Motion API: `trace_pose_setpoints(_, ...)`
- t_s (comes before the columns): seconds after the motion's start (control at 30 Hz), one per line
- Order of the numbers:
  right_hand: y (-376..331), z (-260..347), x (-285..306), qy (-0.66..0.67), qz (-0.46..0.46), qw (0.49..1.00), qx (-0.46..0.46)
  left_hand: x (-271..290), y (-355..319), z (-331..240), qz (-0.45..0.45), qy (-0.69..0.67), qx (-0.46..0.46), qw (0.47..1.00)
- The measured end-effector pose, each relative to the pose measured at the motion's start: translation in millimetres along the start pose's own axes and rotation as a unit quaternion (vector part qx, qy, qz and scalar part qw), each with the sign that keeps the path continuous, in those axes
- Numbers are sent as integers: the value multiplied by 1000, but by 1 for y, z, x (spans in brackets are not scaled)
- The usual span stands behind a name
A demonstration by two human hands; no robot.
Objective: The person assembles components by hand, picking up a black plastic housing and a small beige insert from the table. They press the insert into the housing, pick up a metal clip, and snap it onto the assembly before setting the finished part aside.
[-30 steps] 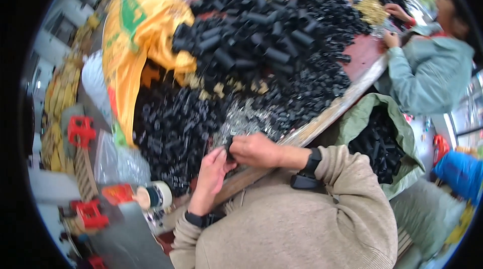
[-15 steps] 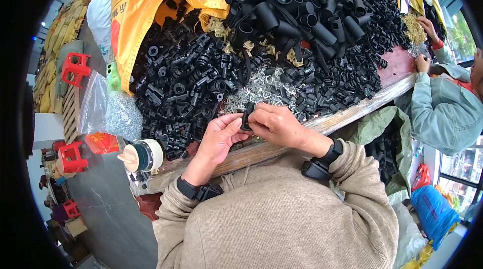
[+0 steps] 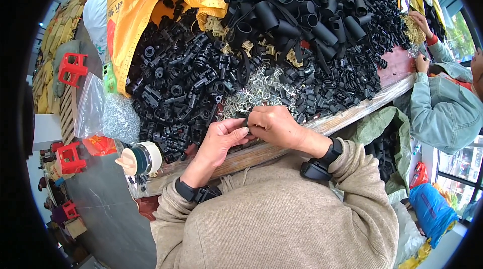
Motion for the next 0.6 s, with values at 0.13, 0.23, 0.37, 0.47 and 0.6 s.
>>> trace_pose_setpoints(0.13,1,-8,12,58,-14,998,-30,2,0,-2,-4,-66,-5,998)
trace_pose_setpoints(0.23,4,-19,26,-23,-56,997,-39,5,1,-2,-5,-111,-12,994)
trace_pose_setpoints(0.37,3,-28,30,-258,-96,961,-26,9,3,-6,-9,-132,-35,991)
trace_pose_setpoints(0.47,4,-36,12,-330,-27,943,-10,11,1,-5,-8,-141,-40,989)
trace_pose_setpoints(0.6,1,-43,19,-224,-39,974,-21,9,2,-7,2,-140,-41,989)
Point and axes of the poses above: each hand's wrist, its own y-axis towards the middle knuckle, its own x-axis out of the back of the hand, z = x × y, the point moved 10 cm from there along y, towards the middle knuckle, and after that the axes turned 13 degrees about -y, right-handed, at the moved point
